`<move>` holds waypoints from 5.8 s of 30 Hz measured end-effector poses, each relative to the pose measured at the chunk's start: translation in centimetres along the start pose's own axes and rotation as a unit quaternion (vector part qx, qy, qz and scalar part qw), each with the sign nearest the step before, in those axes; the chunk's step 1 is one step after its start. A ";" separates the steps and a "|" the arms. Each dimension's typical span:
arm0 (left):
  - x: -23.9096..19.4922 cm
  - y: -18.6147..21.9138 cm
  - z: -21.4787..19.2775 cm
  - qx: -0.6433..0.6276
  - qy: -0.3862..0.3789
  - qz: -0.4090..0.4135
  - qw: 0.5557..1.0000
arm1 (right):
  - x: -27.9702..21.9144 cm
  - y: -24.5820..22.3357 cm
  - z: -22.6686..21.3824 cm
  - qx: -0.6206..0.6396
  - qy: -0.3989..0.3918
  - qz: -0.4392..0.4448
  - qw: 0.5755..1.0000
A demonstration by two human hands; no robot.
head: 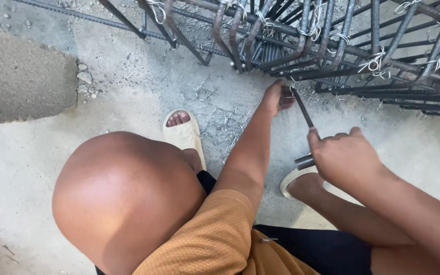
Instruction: The person sits on the floor and uses a metal hook tool to twist and secure wire ties around the intersections of a rebar cage. They repeatedly pick up wire ties from the ground, wrap them around the rebar, and twist them tight to fasten the structure.
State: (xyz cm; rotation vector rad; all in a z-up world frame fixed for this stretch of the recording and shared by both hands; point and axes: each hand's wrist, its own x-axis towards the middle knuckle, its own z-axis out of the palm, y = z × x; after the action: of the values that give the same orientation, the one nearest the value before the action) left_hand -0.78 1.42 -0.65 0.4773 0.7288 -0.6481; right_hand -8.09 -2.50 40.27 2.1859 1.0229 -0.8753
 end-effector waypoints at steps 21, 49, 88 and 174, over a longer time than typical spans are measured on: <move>1.0 0.0 0.2 0.121 -0.008 0.020 0.992 | 5.5 -8.7 2.7 0.342 -0.045 0.268 0.900; -0.9 -1.5 -8.7 0.284 0.099 -0.020 0.953 | 4.8 -8.9 6.2 0.271 -0.035 0.235 0.933; 5.2 -1.0 -1.7 0.382 0.101 0.181 0.900 | -0.7 -4.3 11.6 0.182 0.049 0.189 0.964; -7.0 -3.9 3.6 -0.122 -0.088 -0.069 0.986 | 5.0 -13.1 18.5 0.950 0.259 0.156 -0.078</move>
State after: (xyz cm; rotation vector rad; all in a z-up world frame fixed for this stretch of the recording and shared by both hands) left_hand -5.84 -0.85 6.17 0.1422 0.6657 -0.7094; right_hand -22.12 -6.27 22.18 -0.7368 0.8321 0.1724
